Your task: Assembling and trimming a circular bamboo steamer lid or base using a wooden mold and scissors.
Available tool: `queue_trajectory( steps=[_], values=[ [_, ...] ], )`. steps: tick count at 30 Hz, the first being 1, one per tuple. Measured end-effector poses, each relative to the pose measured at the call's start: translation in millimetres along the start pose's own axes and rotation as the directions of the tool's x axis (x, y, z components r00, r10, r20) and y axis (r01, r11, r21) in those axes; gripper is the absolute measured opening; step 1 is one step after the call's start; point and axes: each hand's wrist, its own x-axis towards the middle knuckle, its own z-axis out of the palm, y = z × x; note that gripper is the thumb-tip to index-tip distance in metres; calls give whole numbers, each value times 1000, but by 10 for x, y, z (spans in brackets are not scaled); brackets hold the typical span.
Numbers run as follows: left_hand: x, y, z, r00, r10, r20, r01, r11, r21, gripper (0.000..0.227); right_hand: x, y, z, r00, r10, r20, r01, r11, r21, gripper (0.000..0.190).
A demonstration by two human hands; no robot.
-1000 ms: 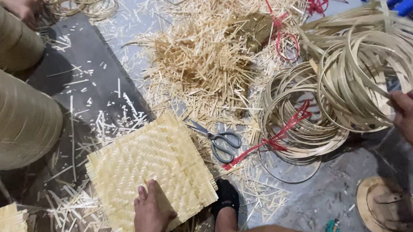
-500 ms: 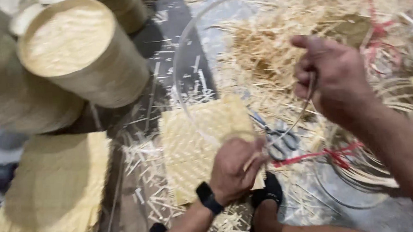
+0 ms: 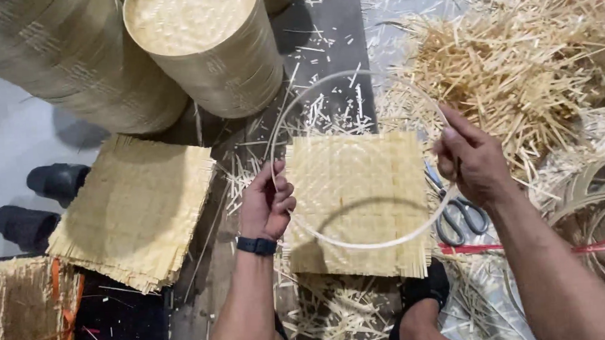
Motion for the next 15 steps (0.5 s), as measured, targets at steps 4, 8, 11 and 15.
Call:
queue_trajectory(
  steps=[4, 8, 11, 15],
  values=[
    [145, -81, -246, 987, 19, -160, 1, 992, 124, 24, -72, 98, 33, 996, 88, 26, -91, 958, 271, 46],
    [270, -100, -325, 982, -6, -188, 41, 983, 179, 29, -102, 181, 79, 978, 208, 17, -205, 946, 250, 42],
    [291, -242, -532, 980, 5, -198, 25, 988, 149, 32, -234, 254, 126, 968, 251, -4, -247, 957, 152, 44],
    [424, -301, -602, 984, 68, -162, -53, 994, 95, 36, -226, 258, 142, 978, 208, 6, -206, 962, 177, 49]
  ],
)
